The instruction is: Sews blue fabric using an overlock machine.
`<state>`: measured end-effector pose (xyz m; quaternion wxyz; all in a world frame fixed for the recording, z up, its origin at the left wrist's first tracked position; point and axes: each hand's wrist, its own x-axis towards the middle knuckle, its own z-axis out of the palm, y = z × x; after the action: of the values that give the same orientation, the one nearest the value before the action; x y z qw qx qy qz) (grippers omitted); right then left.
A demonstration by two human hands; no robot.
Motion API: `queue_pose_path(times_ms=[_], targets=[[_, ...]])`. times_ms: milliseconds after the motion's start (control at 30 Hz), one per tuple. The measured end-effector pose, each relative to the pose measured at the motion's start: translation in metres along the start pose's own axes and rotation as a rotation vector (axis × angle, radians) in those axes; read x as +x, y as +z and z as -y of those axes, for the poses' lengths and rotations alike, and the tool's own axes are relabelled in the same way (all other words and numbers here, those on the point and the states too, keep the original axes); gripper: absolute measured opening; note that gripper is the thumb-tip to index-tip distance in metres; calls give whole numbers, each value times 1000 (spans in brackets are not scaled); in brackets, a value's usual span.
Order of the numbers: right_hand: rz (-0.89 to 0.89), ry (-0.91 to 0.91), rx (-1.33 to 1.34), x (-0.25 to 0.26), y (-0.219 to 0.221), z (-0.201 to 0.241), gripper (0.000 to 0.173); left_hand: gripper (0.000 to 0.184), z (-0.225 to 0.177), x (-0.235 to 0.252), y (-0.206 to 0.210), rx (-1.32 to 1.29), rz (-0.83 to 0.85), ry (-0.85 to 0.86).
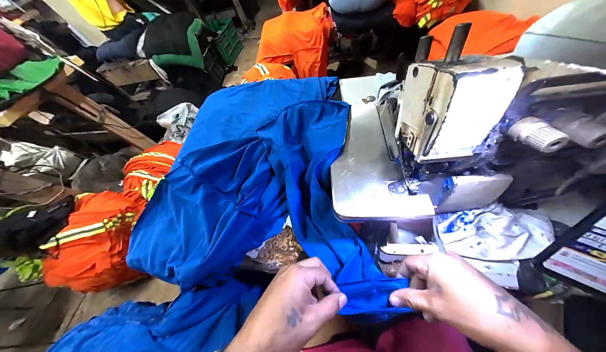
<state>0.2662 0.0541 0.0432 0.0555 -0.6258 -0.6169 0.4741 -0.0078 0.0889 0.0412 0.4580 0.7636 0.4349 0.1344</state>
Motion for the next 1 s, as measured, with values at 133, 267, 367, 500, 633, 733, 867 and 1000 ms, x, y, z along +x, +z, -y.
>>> queue_pose_path(times_ms=[133,267,367,500,633,733,867,1000], targets=[[-496,-304,-120,-19,31,-14,28,19,-20,-20,9,26,-201,117],[-686,-554,-136,-36,45,-17,24,21,-13,-30,41,257,-574,228],[-679,-671,47,-37,63,-16,21,16,-18,-22,59,-182,-653,264],[-661,-621,460,-37,56,4,18,12,-69,26,29,-108,-614,533],[-855,-424,698,4,36,4,11,16,-83,117,-4,613,-630,605],[-801,-346,832,21,40,-11,12,27,-61,143,0,746,-606,356],[-800,-463,1019,12,51,-25,10,26,-61,147,11,720,-651,284],[-806,-475,1121,18,49,-21,11,14,-69,162,10,734,-624,297]])
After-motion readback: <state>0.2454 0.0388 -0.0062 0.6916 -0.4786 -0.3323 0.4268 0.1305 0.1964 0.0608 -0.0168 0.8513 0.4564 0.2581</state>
